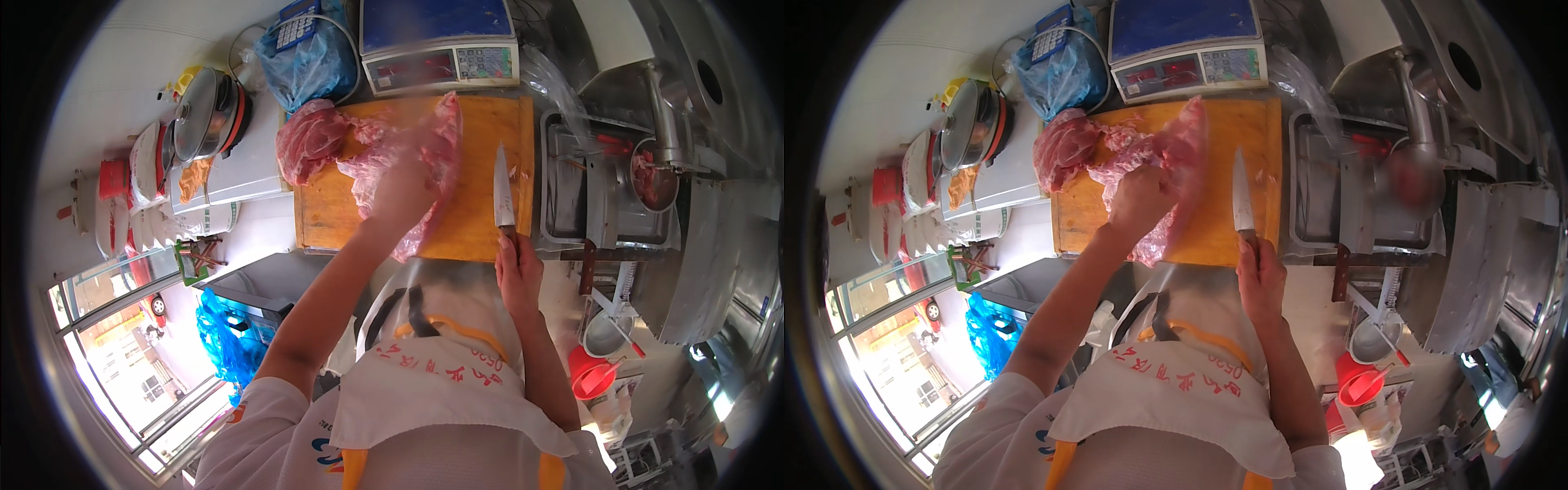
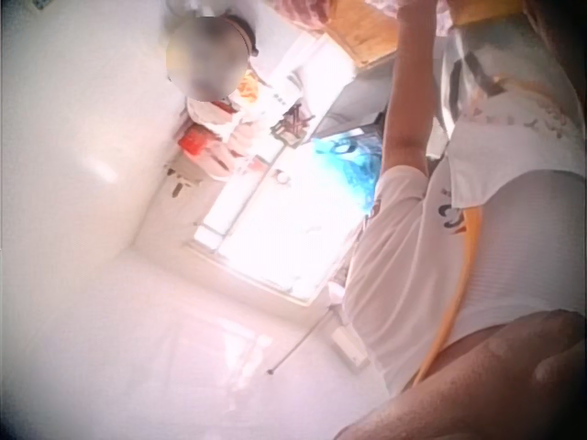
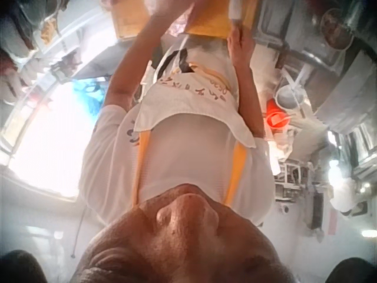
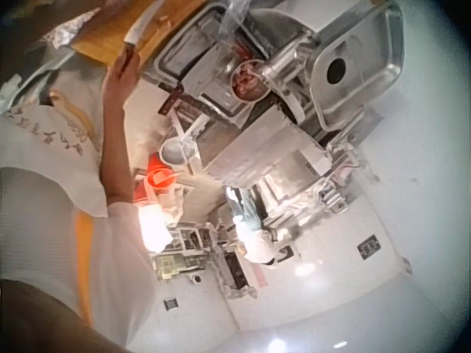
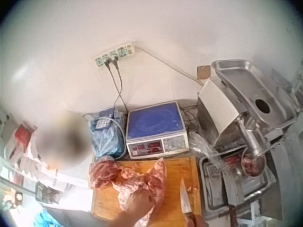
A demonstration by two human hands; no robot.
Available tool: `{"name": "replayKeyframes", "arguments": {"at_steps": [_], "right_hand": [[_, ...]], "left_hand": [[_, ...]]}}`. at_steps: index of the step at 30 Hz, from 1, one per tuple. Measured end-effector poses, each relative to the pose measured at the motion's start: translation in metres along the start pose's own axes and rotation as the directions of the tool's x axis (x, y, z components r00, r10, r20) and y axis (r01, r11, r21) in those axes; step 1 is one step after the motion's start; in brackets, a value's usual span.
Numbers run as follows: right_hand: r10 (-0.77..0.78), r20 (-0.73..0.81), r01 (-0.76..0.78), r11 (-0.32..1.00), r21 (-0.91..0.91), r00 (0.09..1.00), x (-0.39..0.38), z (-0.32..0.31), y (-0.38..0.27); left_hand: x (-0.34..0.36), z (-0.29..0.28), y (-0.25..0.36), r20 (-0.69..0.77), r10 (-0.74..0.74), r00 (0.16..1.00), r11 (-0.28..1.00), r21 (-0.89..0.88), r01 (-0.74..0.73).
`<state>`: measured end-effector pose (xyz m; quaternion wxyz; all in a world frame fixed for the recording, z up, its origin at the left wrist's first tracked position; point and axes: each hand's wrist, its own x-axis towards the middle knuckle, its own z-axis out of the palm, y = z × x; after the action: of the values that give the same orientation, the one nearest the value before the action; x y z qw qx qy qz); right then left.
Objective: The person uses a knife to trim fat and connective tissue from a large piece of raw meat on a wooden cutting board.
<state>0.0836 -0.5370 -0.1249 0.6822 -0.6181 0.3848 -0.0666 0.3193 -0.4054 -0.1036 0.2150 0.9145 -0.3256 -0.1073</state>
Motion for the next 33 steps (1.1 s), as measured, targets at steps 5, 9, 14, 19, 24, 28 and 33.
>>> {"name": "replayKeyframes", "arguments": {"at_steps": [5,9,14,19,24,28,33], "right_hand": [[-0.017,0.087,0.022,0.998,-0.053,0.996,-0.002,0.009,0.009],[-0.171,0.141,0.18,0.982,-0.055,0.975,0.0,0.03,0.012],[0.0,0.121,-0.003,1.0,0.026,0.993,-0.001,0.034,0.012],[0.064,0.06,-0.07,0.991,0.113,0.996,-0.007,0.024,0.014],[-0.024,0.04,0.021,0.997,0.077,0.999,-0.009,0.021,0.031],[0.001,0.031,-0.003,0.999,0.053,1.0,-0.01,0.02,0.026],[0.006,0.017,-0.007,1.0,0.026,1.0,-0.011,0.02,0.013]], "left_hand": [[0.012,-0.027,0.001,0.096,-0.032,0.995,0.991,-0.126,0.044],[0.019,-0.031,-0.014,0.098,0.005,0.995,0.992,-0.124,0.008],[0.021,-0.029,-0.001,0.063,-0.192,0.979,0.837,-0.51,0.197],[0.022,-0.029,0.02,-0.105,0.203,0.973,0.951,-0.217,-0.222],[0.025,-0.002,0.003,-0.031,0.336,0.942,0.94,-0.055,-0.337],[0.027,0.009,0.001,0.061,0.269,0.961,0.961,0.056,-0.272],[0.035,0.011,0.002,0.126,0.28,0.952,0.934,0.192,-0.301]]}}
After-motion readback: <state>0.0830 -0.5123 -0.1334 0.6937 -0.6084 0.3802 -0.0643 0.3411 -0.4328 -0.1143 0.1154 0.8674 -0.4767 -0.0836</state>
